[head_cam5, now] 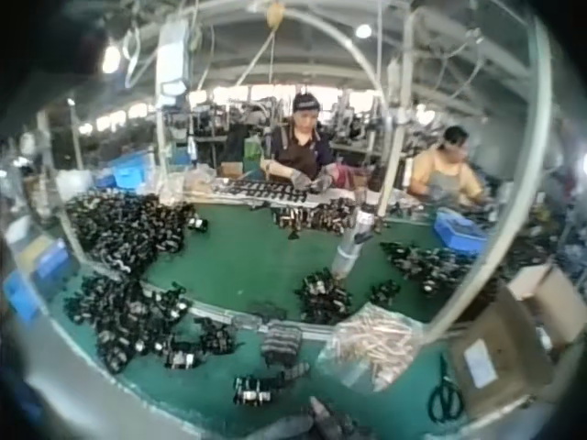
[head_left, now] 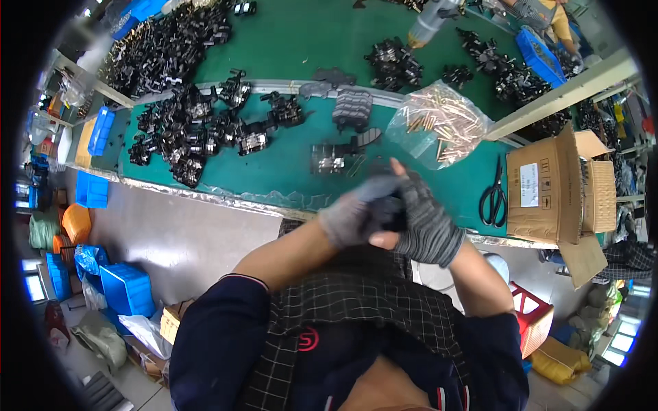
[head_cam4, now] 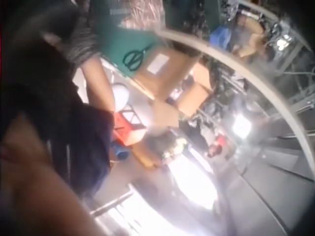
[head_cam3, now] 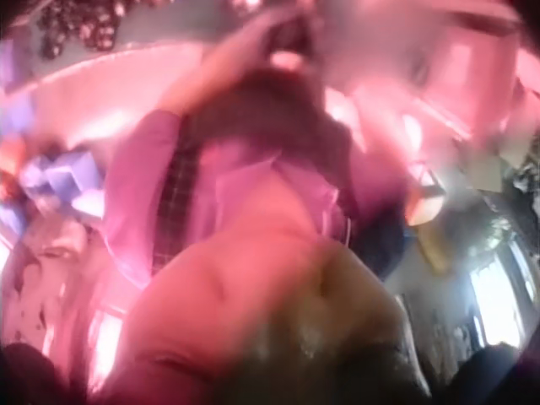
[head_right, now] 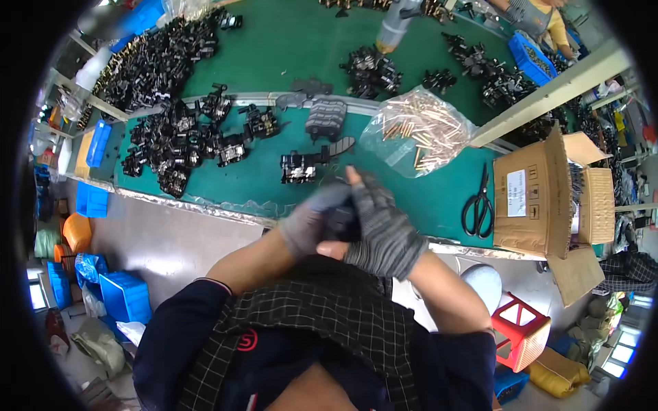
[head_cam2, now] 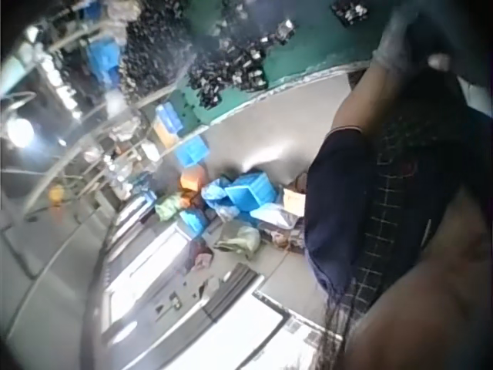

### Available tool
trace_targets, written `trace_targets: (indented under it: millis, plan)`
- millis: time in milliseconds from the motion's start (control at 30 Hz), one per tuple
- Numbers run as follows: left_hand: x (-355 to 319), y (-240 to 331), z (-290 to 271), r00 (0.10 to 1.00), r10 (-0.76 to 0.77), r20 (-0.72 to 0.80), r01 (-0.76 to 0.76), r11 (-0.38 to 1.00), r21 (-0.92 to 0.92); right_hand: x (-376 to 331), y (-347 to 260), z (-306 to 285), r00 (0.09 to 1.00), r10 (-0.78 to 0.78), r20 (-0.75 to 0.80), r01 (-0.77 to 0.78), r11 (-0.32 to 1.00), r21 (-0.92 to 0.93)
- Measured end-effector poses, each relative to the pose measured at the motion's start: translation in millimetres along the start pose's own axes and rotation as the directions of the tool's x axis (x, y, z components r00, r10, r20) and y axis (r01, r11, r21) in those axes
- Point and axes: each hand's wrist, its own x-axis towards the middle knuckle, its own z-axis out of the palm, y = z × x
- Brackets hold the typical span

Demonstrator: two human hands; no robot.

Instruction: Assembling mechanical components using an electric screwdriver and pins at a factory workstation.

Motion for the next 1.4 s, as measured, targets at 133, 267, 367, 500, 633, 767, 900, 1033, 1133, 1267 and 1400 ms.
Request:
trace_targets:
  millis: [133, 267, 367, 500, 633, 767, 900, 1033, 1133, 1267, 1400]
  plan:
    - [-30, 73, -25, 0.924, -0.378, -0.062, 0.294, 0.804, -0.517, 56, 29, 9, 0.999, 0.049, 0.024, -0.055, 0.865, 0.499]
    - [40, 135, -88, 0.964, -0.251, -0.089, 0.264, 0.946, 0.186, 94, 119, 50, 0.955, -0.283, 0.089, 0.295, 0.871, -0.393]
    - [101, 146, -156, 0.981, -0.14, -0.133, 0.192, 0.789, 0.584, 119, 112, 72, 0.94, -0.29, 0.178, 0.339, 0.853, -0.397]
    - [180, 142, -206, 0.969, -0.029, -0.244, 0.232, -0.214, 0.949, 118, 123, 76, 0.96, -0.151, 0.235, 0.231, 0.901, -0.367]
    - [204, 119, -230, 0.935, -0.147, -0.323, 0.201, -0.531, 0.823, 121, 115, 63, 0.927, -0.043, 0.372, 0.199, 0.898, -0.393]
    - [196, 117, -250, 0.973, -0.092, -0.21, 0.122, -0.568, 0.814, 114, 122, 66, 0.913, 0.246, 0.327, -0.167, 0.954, -0.251]
    - [175, 127, -224, 0.996, -0.066, -0.054, 0.01, -0.534, 0.846, 103, 138, 61, 0.859, 0.423, 0.289, -0.441, 0.897, -0.003]
    - [152, 119, -185, 0.91, -0.399, -0.115, -0.145, -0.564, 0.813, 105, 136, 52, 0.904, 0.365, 0.224, -0.366, 0.93, -0.04]
    - [151, 102, -194, 0.92, -0.384, -0.074, -0.203, -0.63, 0.749, 107, 125, 48, 0.947, 0.291, 0.137, -0.29, 0.957, -0.033]
    - [153, 96, -186, 0.906, -0.4, -0.138, -0.14, -0.59, 0.795, 117, 105, 48, 0.977, 0.189, -0.094, -0.182, 0.98, 0.084]
    - [96, 125, -115, 0.971, -0.148, 0.187, -0.231, -0.388, 0.892, 109, 85, 48, 0.968, 0.014, -0.25, 0.009, 0.996, 0.092]
